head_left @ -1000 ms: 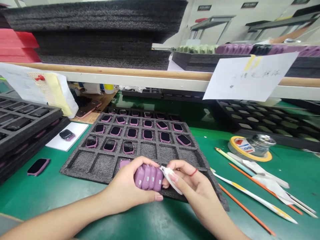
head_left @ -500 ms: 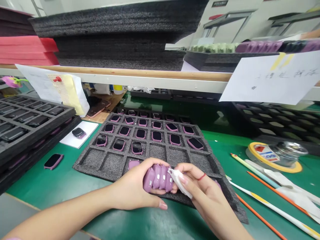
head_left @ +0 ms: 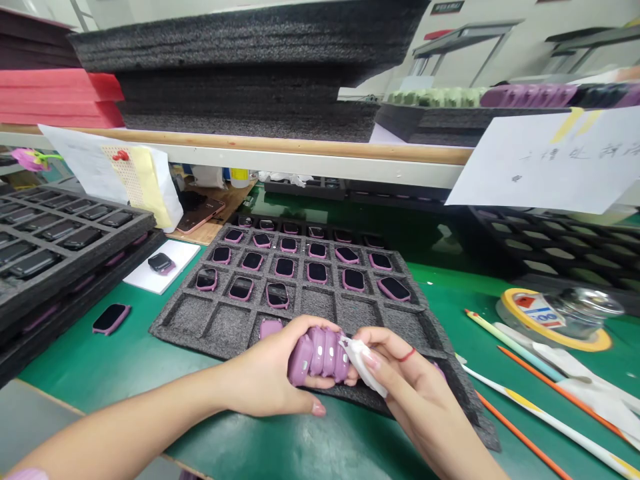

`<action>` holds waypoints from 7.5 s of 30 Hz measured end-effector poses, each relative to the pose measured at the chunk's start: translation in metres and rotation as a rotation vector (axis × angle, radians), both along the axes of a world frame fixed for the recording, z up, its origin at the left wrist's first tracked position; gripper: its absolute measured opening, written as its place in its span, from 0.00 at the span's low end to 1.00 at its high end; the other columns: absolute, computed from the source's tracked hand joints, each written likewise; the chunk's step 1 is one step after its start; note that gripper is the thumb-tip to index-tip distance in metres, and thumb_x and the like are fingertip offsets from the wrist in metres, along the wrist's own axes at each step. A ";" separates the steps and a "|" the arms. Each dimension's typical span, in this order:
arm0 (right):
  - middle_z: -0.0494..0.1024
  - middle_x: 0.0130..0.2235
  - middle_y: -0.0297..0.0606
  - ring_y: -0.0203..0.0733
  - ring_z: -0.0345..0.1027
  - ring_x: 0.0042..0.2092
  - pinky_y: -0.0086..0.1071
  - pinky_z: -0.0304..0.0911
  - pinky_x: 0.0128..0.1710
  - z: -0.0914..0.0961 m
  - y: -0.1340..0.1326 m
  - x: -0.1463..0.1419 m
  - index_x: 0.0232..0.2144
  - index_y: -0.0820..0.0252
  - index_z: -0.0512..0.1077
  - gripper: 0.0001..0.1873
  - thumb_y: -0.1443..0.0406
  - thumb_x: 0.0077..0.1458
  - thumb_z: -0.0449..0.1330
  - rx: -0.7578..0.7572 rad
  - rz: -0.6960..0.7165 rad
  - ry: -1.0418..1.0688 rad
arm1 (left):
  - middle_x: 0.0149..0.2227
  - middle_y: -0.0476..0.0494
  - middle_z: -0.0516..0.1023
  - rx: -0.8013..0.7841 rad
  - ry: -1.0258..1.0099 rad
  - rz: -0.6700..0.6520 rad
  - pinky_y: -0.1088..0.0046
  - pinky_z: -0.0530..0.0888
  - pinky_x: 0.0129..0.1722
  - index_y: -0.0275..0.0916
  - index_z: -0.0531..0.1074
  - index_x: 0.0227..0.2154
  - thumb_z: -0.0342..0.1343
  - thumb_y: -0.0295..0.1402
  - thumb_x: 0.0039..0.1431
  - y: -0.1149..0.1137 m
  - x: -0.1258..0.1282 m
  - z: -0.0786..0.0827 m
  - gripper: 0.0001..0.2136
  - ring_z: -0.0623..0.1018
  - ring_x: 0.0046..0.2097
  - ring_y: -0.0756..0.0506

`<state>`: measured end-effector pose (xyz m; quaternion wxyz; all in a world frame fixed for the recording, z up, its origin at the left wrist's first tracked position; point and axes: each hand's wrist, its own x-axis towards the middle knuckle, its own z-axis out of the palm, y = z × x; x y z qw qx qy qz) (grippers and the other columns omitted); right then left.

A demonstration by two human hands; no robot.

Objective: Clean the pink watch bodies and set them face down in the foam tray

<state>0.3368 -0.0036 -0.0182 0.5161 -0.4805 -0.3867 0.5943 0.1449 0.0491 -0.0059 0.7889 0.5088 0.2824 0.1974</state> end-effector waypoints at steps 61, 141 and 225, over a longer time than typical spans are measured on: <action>0.80 0.32 0.36 0.38 0.75 0.31 0.28 0.70 0.31 0.025 0.000 0.009 0.37 0.54 0.74 0.05 0.64 0.65 0.58 0.845 0.140 -1.028 | 0.44 0.45 0.78 0.367 0.303 0.250 0.66 0.70 0.49 0.39 0.71 0.44 0.73 0.30 0.38 -0.001 0.009 -0.001 0.27 0.76 0.46 0.42; 0.71 0.63 0.47 0.54 0.67 0.63 0.44 0.68 0.62 -0.018 -0.004 -0.013 0.70 0.54 0.53 0.47 0.66 0.53 0.69 0.784 0.115 -0.599 | 0.63 0.32 0.63 0.232 0.071 0.196 0.55 0.64 0.66 0.39 0.57 0.59 0.68 0.35 0.52 -0.033 0.014 -0.002 0.34 0.65 0.66 0.36; 0.78 0.56 0.45 0.48 0.71 0.59 0.47 0.65 0.64 -0.023 -0.008 -0.011 0.73 0.56 0.39 0.46 0.63 0.63 0.61 0.985 0.160 -0.805 | 0.46 0.41 0.78 0.171 -0.056 0.128 0.59 0.74 0.53 0.38 0.68 0.45 0.71 0.29 0.44 -0.029 0.018 -0.005 0.24 0.79 0.51 0.39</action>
